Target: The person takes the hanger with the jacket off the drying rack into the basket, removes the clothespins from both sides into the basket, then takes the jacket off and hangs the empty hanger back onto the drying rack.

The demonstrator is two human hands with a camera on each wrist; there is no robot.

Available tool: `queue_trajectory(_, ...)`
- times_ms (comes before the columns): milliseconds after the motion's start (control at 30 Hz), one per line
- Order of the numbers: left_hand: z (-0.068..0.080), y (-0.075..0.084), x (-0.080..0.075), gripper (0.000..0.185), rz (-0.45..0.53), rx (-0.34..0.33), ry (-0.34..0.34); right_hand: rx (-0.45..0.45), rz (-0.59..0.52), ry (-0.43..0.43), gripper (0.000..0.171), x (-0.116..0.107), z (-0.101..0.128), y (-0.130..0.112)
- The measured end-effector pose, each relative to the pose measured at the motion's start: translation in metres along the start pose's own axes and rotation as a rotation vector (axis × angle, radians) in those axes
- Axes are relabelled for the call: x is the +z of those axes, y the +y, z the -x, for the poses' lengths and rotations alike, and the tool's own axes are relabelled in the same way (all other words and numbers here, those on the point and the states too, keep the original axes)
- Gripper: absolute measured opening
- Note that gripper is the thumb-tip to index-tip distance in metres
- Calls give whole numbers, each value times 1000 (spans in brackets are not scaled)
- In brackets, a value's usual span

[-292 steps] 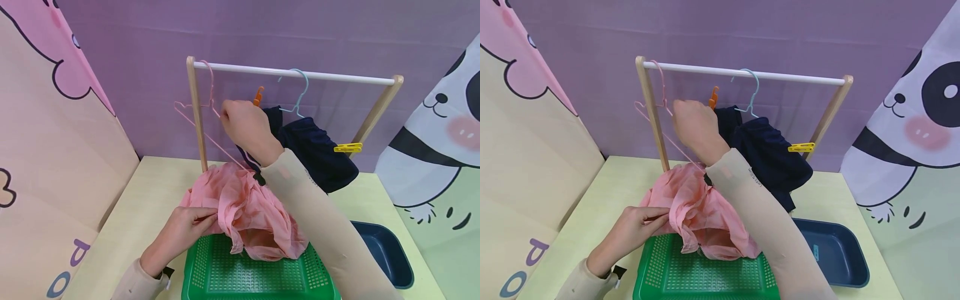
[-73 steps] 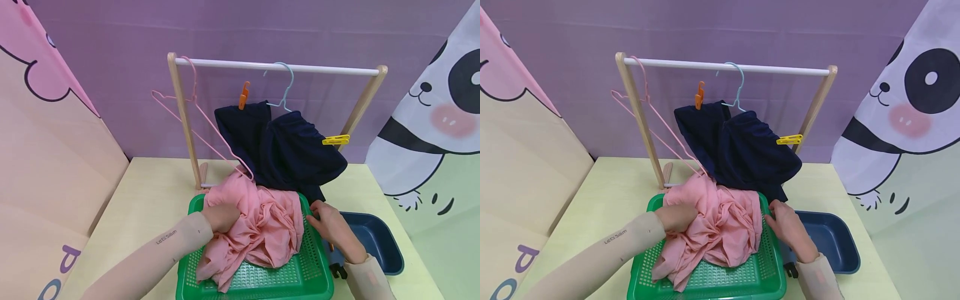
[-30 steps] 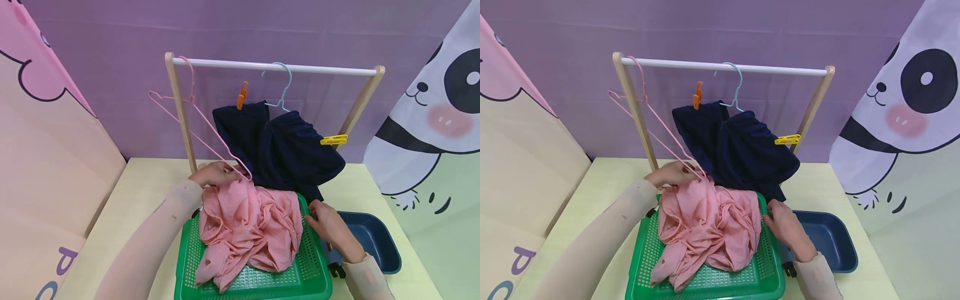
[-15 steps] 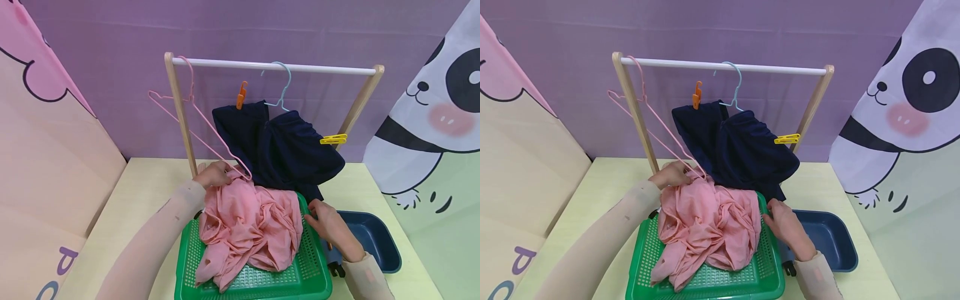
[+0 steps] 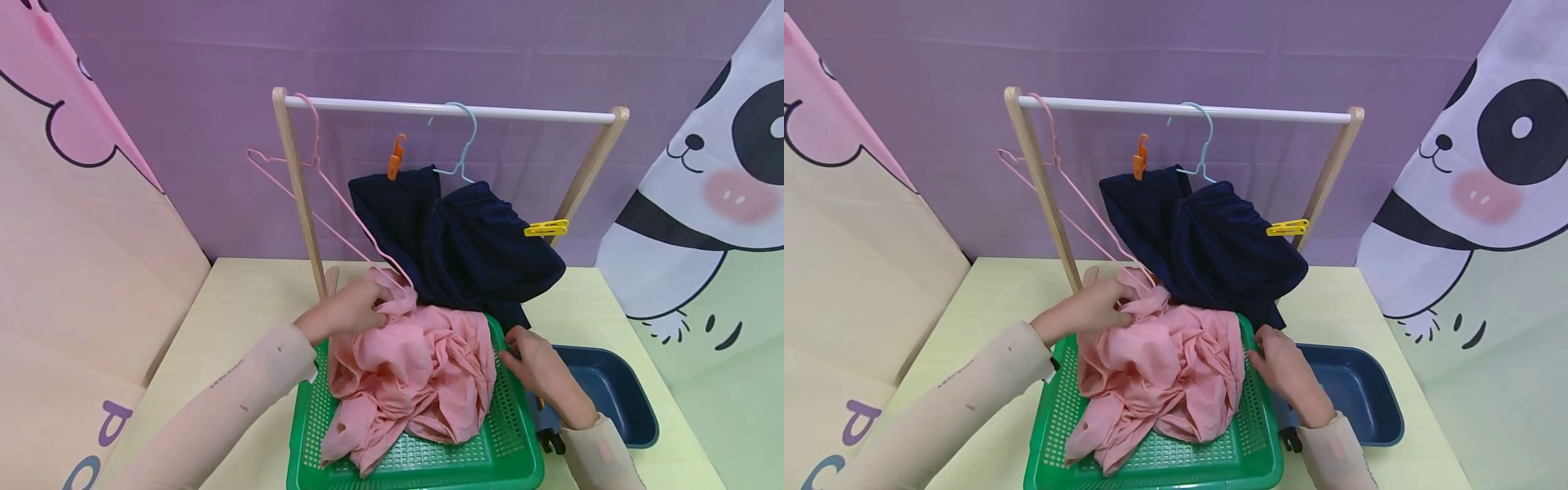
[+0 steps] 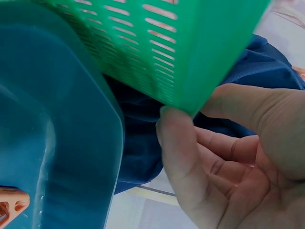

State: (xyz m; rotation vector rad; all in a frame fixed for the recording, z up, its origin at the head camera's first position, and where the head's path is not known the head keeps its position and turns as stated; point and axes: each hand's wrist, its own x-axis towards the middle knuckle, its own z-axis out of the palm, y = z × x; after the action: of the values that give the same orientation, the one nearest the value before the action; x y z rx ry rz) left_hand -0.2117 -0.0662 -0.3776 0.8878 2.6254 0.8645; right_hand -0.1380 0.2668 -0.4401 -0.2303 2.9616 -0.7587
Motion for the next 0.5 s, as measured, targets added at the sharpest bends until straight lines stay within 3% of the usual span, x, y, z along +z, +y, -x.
queue_trajectory(133,22,18,10,17,-29,105,-58,3,-1,-1,23,0,0,0)
queue_trajectory(267,41,33,27,27,-59,163,-152,-3,7,-4,23,0,1,-1)
queue_trajectory(400,48,42,51,33,-133,156,-276,-13,27,11,22,0,1,-1)
queue_trajectory(500,47,44,72,30,-267,82,-380,-31,41,22,22,0,1,-2)
